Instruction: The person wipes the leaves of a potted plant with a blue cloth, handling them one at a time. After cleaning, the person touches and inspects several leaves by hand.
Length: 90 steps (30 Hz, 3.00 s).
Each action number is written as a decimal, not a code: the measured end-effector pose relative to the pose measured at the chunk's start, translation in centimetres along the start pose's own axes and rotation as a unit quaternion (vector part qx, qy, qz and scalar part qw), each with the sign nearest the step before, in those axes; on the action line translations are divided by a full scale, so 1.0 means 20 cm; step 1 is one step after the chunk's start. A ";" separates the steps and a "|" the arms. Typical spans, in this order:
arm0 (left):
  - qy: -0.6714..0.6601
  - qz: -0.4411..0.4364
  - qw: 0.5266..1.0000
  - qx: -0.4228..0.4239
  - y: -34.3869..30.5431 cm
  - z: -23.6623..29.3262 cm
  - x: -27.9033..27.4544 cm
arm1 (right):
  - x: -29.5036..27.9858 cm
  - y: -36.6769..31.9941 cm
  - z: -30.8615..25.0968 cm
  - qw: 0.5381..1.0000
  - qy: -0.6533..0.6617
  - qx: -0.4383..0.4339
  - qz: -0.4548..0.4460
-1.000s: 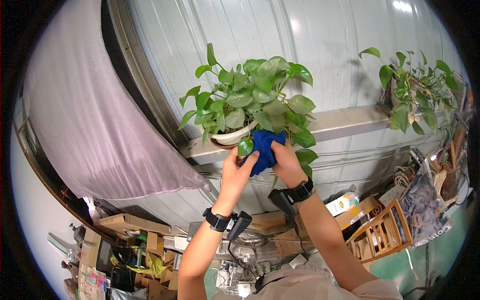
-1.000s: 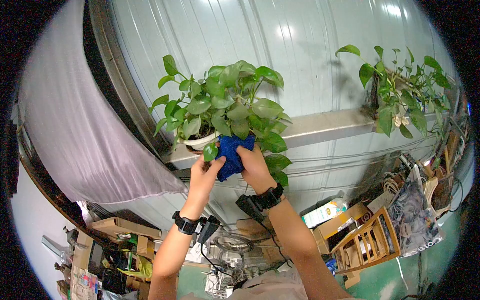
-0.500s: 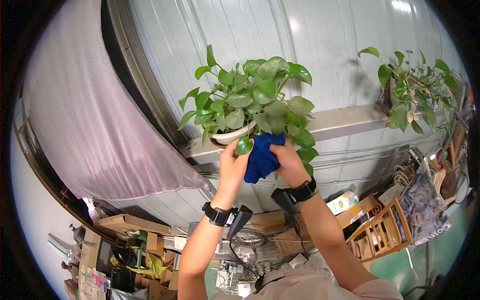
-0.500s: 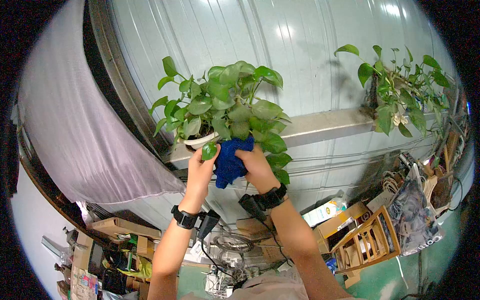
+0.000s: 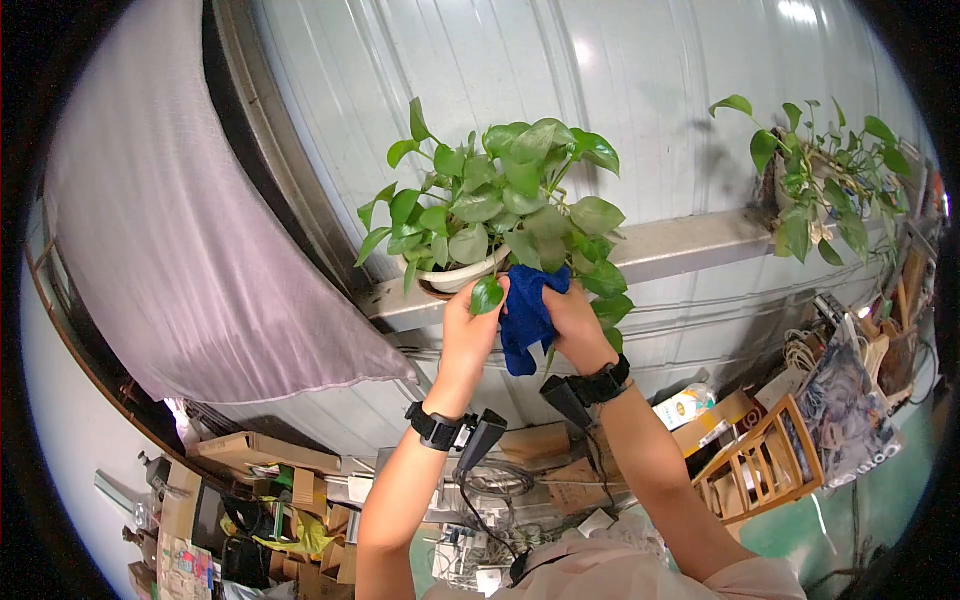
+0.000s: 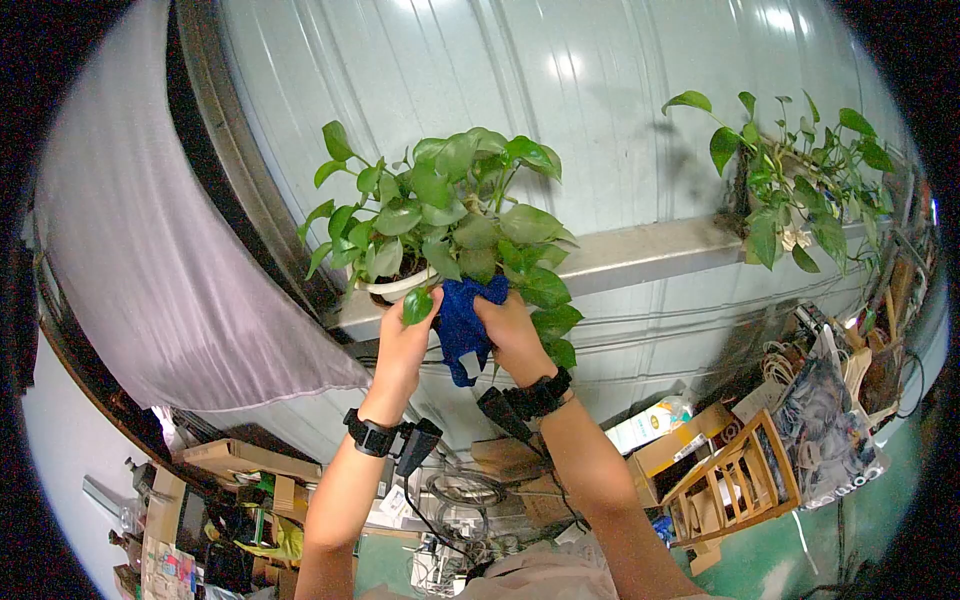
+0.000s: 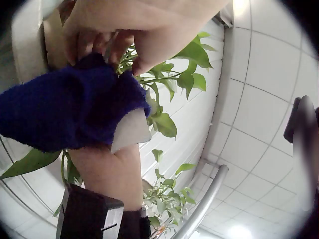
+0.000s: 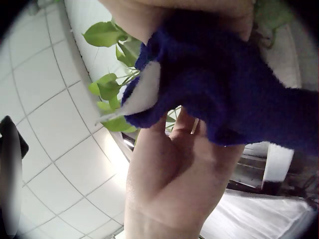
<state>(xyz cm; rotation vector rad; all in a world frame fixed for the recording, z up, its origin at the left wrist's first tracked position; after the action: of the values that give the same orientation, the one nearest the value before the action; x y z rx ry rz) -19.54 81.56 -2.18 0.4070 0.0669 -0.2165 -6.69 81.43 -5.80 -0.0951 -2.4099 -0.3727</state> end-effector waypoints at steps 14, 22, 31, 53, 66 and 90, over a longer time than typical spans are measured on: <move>0.022 -0.019 0.999 0.022 0.02 0.02 0.01 | -0.04 -0.02 0.00 0.997 -0.014 0.034 -0.065; 0.034 -0.006 0.999 0.010 0.01 0.01 0.02 | -0.04 -0.06 0.04 0.992 0.027 0.094 -0.075; 0.021 0.004 0.999 0.045 0.02 0.00 0.04 | -0.13 -0.12 0.07 0.988 0.075 0.108 -0.076; -0.143 -0.014 0.989 0.031 -0.04 -0.09 0.04 | -0.23 -0.72 0.13 0.990 -0.073 0.017 -0.116; -0.160 0.084 0.981 -0.065 -0.56 -0.47 -0.09 | -0.52 -0.94 0.07 0.988 -0.103 -0.092 0.071; -0.177 0.067 0.981 -0.032 -0.34 -0.03 0.36 | -1.17 -0.75 -0.36 0.989 -0.088 0.104 0.060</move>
<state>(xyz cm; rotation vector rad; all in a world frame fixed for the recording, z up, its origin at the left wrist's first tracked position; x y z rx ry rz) -14.05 74.25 -6.13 0.3017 -0.3021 -0.1498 13.10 65.72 -19.30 -0.1846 -2.5861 -0.0592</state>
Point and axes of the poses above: each hand's wrist, its own y-axis towards the middle knuckle, its own x-axis out of the palm, z = x × y, the point moved 3 cm from there along y, towards the middle knuckle, and after that the axes turned 1 degree about -z, right-handed, at the moved point
